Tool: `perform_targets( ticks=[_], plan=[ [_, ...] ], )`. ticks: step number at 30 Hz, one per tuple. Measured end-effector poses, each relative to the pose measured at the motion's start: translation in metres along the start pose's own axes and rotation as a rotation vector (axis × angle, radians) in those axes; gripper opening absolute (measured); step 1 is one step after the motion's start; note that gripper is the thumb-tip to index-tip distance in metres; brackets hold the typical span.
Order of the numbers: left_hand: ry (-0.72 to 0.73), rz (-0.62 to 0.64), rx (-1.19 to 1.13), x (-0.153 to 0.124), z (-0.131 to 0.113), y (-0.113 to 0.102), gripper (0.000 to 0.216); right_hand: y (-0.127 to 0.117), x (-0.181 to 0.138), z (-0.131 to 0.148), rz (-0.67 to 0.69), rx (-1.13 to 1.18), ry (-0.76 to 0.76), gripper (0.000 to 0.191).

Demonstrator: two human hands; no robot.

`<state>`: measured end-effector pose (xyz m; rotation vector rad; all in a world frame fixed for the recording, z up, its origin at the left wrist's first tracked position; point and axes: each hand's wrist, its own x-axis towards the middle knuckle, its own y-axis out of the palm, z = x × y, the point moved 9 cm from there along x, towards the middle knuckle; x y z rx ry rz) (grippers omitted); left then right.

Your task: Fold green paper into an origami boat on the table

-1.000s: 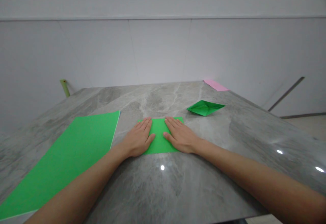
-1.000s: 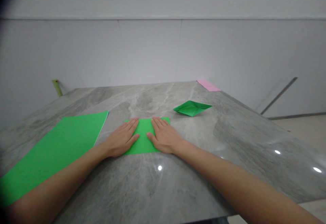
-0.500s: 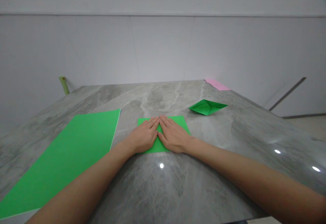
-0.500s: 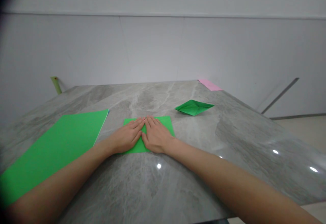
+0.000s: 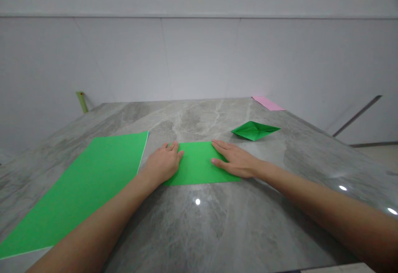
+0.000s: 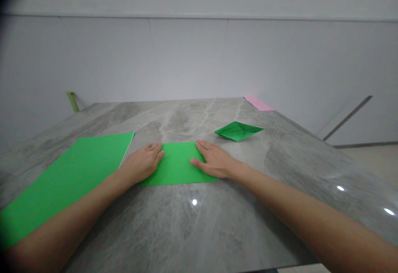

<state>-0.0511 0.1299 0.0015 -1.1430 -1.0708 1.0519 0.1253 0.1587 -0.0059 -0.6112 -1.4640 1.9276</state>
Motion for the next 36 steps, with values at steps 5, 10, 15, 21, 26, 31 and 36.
perform_targets(
  ticks=[5, 10, 15, 21, 26, 31, 36],
  plan=[
    [-0.131, -0.074, 0.06, 0.003, 0.01, -0.016, 0.064, -0.008, -0.003, -0.01, -0.216, -0.02, 0.006, 0.059],
    [-0.097, -0.085, 0.052, 0.007, 0.002, -0.016, 0.068, -0.018, -0.002, -0.009, -0.334, -0.077, -0.062, 0.034],
    [0.05, 0.015, -0.099, 0.003, -0.006, 0.001, 0.063, -0.026, 0.001, -0.014, -0.322, -0.16, 0.104, 0.036],
    [0.234, 0.174, -0.258, -0.009, -0.021, 0.008, 0.056, -0.031, -0.008, -0.027, -0.225, -0.219, 0.333, 0.045],
    [0.38, 0.204, -0.288, -0.015, -0.038, 0.004, 0.052, -0.029, -0.011, -0.033, -0.228, 0.045, 0.342, 0.031],
    [0.461, 0.219, -0.323, -0.02, -0.042, 0.001, 0.052, -0.023, -0.012, -0.026, -0.257, 0.386, 0.287, 0.019],
    [0.148, -0.151, -0.416, -0.01, -0.015, -0.024, 0.068, -0.038, -0.028, -0.04, -0.599, 1.005, 0.327, 0.06]
  ],
)
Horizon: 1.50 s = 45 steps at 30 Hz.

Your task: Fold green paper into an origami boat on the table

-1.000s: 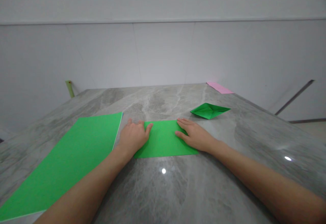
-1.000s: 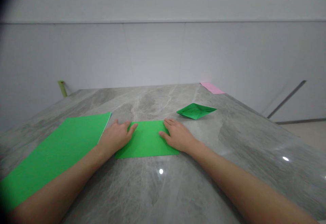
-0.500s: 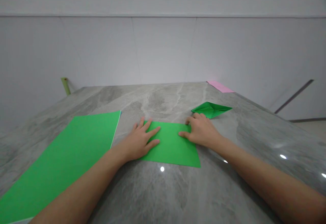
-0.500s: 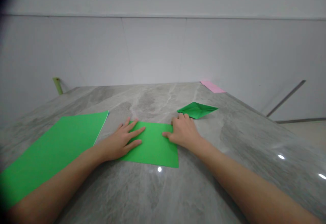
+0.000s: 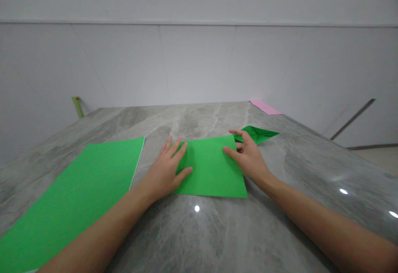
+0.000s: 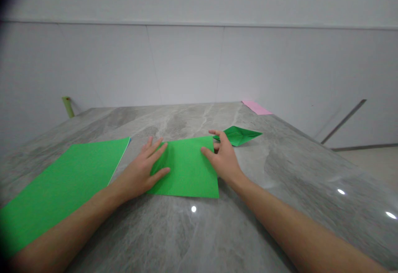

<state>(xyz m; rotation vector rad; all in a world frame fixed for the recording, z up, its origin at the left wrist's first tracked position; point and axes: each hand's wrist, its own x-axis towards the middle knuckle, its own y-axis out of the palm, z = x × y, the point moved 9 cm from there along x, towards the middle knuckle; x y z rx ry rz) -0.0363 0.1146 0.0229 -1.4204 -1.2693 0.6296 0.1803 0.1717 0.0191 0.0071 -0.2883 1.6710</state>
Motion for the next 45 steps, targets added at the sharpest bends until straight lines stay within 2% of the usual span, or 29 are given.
perform_targets(
  ticks=[2, 3, 5, 7, 10, 13, 16, 19, 22, 25, 26, 27, 29, 32, 38, 43, 45],
  plan=[
    [-0.182, -0.214, -0.118, -0.002, 0.013, -0.013, 0.075, -0.01, -0.001, 0.004, -0.109, 0.152, -0.017, 0.073],
    [-0.281, -0.276, -0.211, -0.005, 0.021, -0.013, 0.079, -0.013, -0.001, 0.005, -0.141, 0.233, -0.016, 0.075],
    [-0.461, -0.318, -0.449, -0.011, 0.033, -0.004, 0.085, -0.012, -0.003, 0.004, -0.174, 0.41, 0.022, 0.066],
    [-0.576, -0.306, -0.703, -0.014, 0.039, 0.009, 0.084, -0.005, -0.005, 0.0, -0.171, 0.533, 0.084, 0.048],
    [-0.6, -0.326, -0.987, -0.014, 0.043, 0.013, 0.07, 0.011, -0.011, -0.006, -0.065, 0.581, 0.193, 0.031],
    [-0.597, -0.395, -1.08, -0.014, 0.058, 0.004, 0.05, 0.033, -0.019, -0.011, 0.168, 0.534, 0.295, 0.026],
    [-0.612, -0.341, -1.012, -0.012, 0.077, 0.001, 0.037, 0.046, -0.027, -0.013, 0.379, 0.392, 0.328, 0.032],
    [-0.493, -0.278, -0.686, -0.006, 0.079, -0.012, 0.036, 0.045, -0.028, -0.006, 0.444, 0.031, 0.135, 0.043],
    [-0.334, -0.191, -0.26, -0.001, 0.055, -0.018, 0.042, 0.05, -0.032, 0.01, 0.452, -0.394, -0.142, 0.042],
    [-0.136, -0.079, 0.034, -0.003, 0.016, -0.01, 0.053, 0.06, -0.04, 0.017, 0.487, -0.659, -0.26, 0.02],
    [-0.067, 0.001, 0.078, -0.006, 0.003, -0.002, 0.056, 0.061, -0.042, 0.019, 0.493, -0.702, -0.282, 0.013],
    [0.011, 0.113, 0.091, -0.01, -0.01, 0.01, 0.061, 0.063, -0.044, 0.022, 0.498, -0.734, -0.311, 0.007],
    [0.092, 0.291, 0.093, -0.019, -0.025, 0.028, 0.071, 0.065, -0.047, 0.026, 0.514, -0.782, -0.378, 0.007],
    [0.125, 0.402, 0.089, -0.025, -0.031, 0.039, 0.077, 0.066, -0.052, 0.027, 0.549, -0.837, -0.448, 0.012],
    [0.134, 0.441, 0.105, -0.024, -0.025, 0.041, 0.078, 0.068, -0.055, 0.027, 0.602, -0.869, -0.516, 0.017],
    [0.022, 0.348, 0.099, -0.017, -0.008, 0.034, 0.065, 0.071, -0.06, 0.034, 0.658, -0.87, -0.551, 0.018],
    [0.026, 0.338, 0.084, -0.016, -0.006, 0.032, 0.058, 0.073, -0.063, 0.036, 0.68, -0.874, -0.567, 0.017]
  ],
)
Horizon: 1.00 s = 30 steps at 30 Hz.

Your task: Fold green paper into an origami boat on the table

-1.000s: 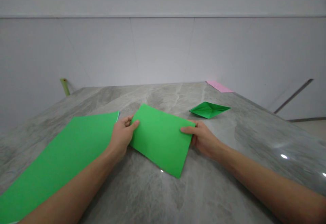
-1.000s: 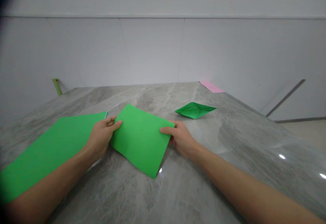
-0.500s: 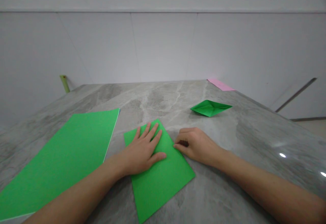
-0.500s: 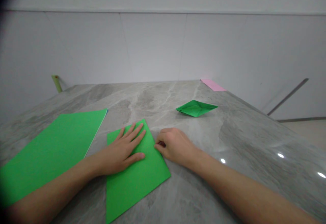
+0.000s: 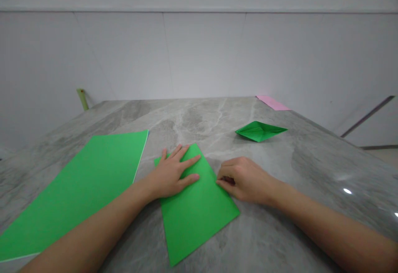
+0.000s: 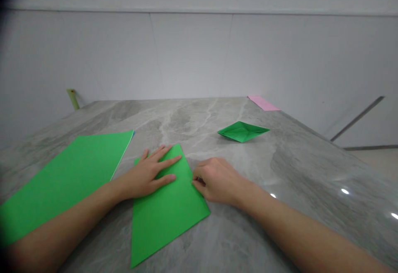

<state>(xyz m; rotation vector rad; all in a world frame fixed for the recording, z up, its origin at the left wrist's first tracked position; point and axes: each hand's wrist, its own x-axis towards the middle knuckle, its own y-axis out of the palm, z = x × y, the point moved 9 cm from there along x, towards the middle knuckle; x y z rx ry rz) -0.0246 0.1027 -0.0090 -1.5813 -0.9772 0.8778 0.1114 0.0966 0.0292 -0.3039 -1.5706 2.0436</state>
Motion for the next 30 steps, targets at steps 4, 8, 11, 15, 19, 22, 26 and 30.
perform_targets(
  ticks=[4, 8, 11, 15, 19, 22, 26, 30],
  plan=[
    [0.045, 0.009, -0.027, -0.001, -0.002, -0.002, 0.055, 0.002, -0.002, 0.0, 0.002, 0.012, -0.02, 0.016],
    [0.103, 0.02, -0.044, -0.004, -0.008, -0.003, 0.053, 0.002, -0.002, 0.001, -0.007, 0.025, -0.05, 0.019],
    [0.164, 0.054, -0.07, -0.007, -0.017, -0.002, 0.054, 0.001, -0.003, 0.004, 0.016, 0.052, -0.058, 0.018],
    [0.268, 0.115, -0.119, -0.013, -0.033, -0.002, 0.055, 0.008, -0.011, 0.012, 0.135, 0.138, -0.125, 0.013],
    [0.339, 0.155, -0.144, -0.017, -0.043, -0.002, 0.054, 0.012, -0.016, 0.015, 0.179, 0.183, -0.168, 0.012],
    [0.354, 0.161, -0.159, -0.017, -0.045, -0.002, 0.052, 0.01, -0.015, 0.013, 0.156, 0.196, -0.174, 0.012],
    [0.368, 0.174, -0.177, -0.015, -0.044, -0.002, 0.053, 0.007, -0.011, 0.01, 0.125, 0.19, -0.157, 0.014],
    [0.394, 0.181, -0.197, -0.015, -0.045, -0.002, 0.055, 0.007, -0.009, 0.007, 0.097, 0.143, -0.144, 0.013]
  ],
)
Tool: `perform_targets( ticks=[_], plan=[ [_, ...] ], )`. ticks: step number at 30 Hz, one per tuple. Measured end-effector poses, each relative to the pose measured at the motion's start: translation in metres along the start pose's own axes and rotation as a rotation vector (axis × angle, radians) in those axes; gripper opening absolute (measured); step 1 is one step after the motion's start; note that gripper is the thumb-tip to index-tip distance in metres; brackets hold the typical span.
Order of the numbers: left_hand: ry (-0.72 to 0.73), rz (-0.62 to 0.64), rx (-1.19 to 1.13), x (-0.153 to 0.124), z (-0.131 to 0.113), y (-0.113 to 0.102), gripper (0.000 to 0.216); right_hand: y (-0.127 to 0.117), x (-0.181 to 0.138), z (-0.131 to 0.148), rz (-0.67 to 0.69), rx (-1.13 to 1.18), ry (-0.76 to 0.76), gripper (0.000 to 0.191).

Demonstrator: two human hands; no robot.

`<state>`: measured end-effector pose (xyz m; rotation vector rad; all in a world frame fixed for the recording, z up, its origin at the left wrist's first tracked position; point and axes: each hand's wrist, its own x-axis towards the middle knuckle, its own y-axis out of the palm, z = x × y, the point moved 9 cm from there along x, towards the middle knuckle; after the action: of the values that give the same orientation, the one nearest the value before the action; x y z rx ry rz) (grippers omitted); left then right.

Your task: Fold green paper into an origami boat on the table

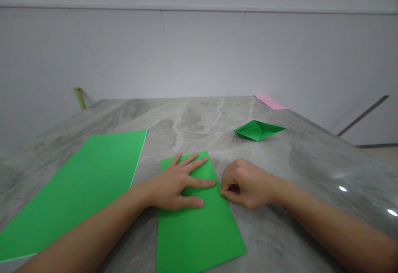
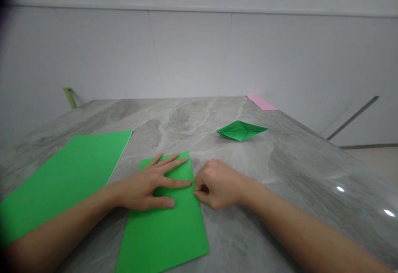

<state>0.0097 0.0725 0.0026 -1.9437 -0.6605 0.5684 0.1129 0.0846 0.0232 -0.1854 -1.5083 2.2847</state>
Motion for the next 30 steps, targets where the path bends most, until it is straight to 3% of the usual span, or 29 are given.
perform_targets(
  ticks=[30],
  plan=[
    [0.02, 0.001, 0.026, -0.001, 0.0, 0.001, 0.053, -0.003, 0.015, -0.029, -0.158, -0.194, 0.173, 0.02]
  ],
)
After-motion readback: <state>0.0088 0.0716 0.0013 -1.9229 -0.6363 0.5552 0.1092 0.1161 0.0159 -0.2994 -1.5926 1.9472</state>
